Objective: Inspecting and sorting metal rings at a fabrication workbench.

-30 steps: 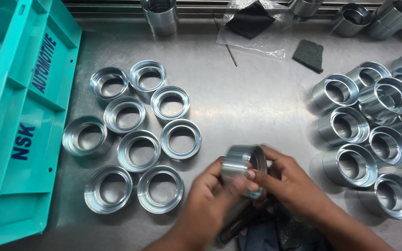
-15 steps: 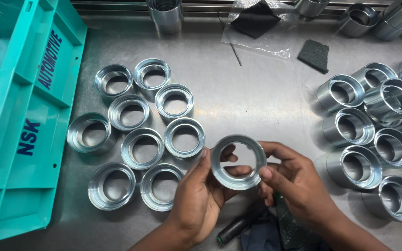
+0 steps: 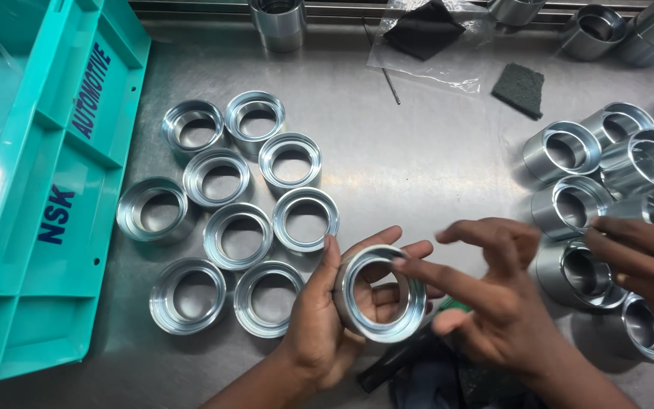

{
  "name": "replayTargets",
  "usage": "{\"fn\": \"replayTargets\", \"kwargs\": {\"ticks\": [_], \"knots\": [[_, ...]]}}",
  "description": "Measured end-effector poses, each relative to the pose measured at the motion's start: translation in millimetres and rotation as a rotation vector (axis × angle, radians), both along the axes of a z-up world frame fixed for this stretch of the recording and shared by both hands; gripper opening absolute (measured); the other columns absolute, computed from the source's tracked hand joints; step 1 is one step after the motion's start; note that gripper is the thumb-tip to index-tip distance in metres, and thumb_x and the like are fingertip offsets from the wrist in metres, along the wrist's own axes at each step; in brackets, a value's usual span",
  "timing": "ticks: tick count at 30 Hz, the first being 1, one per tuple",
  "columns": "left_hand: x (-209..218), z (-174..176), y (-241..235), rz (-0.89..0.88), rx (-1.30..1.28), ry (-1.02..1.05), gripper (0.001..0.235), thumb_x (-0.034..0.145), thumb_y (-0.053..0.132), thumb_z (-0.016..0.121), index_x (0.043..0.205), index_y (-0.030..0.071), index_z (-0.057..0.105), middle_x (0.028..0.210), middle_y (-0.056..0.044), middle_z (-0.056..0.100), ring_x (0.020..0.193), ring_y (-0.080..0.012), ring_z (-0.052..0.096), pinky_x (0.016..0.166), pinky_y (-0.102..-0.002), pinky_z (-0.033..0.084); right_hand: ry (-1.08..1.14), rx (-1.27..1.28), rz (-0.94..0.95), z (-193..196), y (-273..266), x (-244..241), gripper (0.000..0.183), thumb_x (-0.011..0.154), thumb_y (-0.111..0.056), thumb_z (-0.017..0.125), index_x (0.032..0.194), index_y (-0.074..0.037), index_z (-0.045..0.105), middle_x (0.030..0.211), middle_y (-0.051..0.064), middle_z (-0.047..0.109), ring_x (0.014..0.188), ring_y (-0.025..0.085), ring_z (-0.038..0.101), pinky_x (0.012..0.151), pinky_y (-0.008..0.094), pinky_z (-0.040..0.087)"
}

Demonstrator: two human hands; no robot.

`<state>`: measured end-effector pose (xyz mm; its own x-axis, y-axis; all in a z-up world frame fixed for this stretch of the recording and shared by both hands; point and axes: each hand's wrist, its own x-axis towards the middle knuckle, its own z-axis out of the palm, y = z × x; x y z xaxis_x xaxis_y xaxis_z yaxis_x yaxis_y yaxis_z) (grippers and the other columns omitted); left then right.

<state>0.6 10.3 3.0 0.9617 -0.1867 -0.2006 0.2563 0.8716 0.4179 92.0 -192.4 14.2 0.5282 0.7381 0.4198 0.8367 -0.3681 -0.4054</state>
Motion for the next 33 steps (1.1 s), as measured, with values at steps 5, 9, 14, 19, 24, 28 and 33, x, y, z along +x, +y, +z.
{"fn": "replayTargets", "kwargs": {"ticks": [5,9,14,19,24,28,33], "knots": [[3,4,10,-0.012,0.108,-0.031,0.086,0.102,0.048,0.046,0.165,0.006,0.005,0.155,-0.033,0.048,0.117,-0.0314,0.065,0.098,-0.04,0.055,0.036,-0.006,0.186,-4,13,-28,0.085,0.095,-0.08,0.019,0.124,-0.027,0.08,0.147,0.01,0.037,0.144,0.032,0.017,0.127,0.057,0.023],[6,9,18,0.063,0.262,-0.282,0.123,0.088,0.03,0.074,0.16,0.018,-0.025,0.157,-0.033,0.037,0.115,-0.038,0.067,0.095,-0.048,0.058,0.477,0.01,0.454,-4,1,-14,0.088,0.093,-0.085,0.016,0.104,-0.028,0.083,0.16,0.018,0.028,0.154,0.039,0.007,0.129,0.064,0.017],[2,27,15,0.091,0.83,-0.342,0.126,0.08,0.024,0.076,0.16,0.019,-0.021,0.153,-0.025,0.039,0.107,-0.0322,0.071,0.093,-0.044,0.062,0.223,-0.094,0.092,4,-14,30,0.051,0.091,-0.065,0.049,0.087,-0.022,0.078,0.139,0.006,0.06,0.143,0.032,0.037,0.117,0.055,0.033],[4,5,7,0.289,1.768,-0.481,0.099,0.079,0.027,0.078,0.161,0.012,0.023,0.137,-0.015,0.06,0.11,-0.0288,0.068,0.094,-0.049,0.051,-0.175,-0.341,-0.711,26,-55,79,0.034,0.089,-0.046,0.076,0.113,-0.022,0.082,0.121,0.007,0.066,0.124,0.033,0.052,0.105,0.055,0.037],[12,5,10,0.123,2.159,-0.263,0.031,0.09,0.029,0.069,0.117,0.015,0.071,0.122,0.0,0.068,0.117,-0.0258,0.058,0.097,-0.051,0.034,0.265,-0.548,-1.133,32,-70,97,0.062,0.095,-0.063,0.066,0.141,-0.022,0.062,0.105,0.017,0.078,0.114,0.034,0.066,0.102,0.06,0.037],[17,2,30,0.203,2.326,-0.198,0.032,0.09,0.027,0.067,0.119,0.014,0.072,0.126,-0.002,0.067,0.119,-0.0292,0.053,0.095,-0.056,0.027,0.057,-0.588,-0.883,26,-43,71,0.044,0.093,-0.036,0.068,0.136,-0.029,0.07,0.126,0.008,0.068,0.111,0.027,0.067,0.092,0.055,0.048],[10,5,27,0.572,2.49,-0.367,0.034,0.091,0.026,0.065,0.119,0.01,0.072,0.126,0.0,0.068,0.131,-0.0335,0.049,0.102,-0.061,0.025,0.236,-0.114,-0.358,41,-16,49,0.034,0.093,-0.015,0.066,0.126,-0.016,0.069,0.105,0.007,0.067,0.094,0.022,0.068,0.08,0.035,0.057]]}}
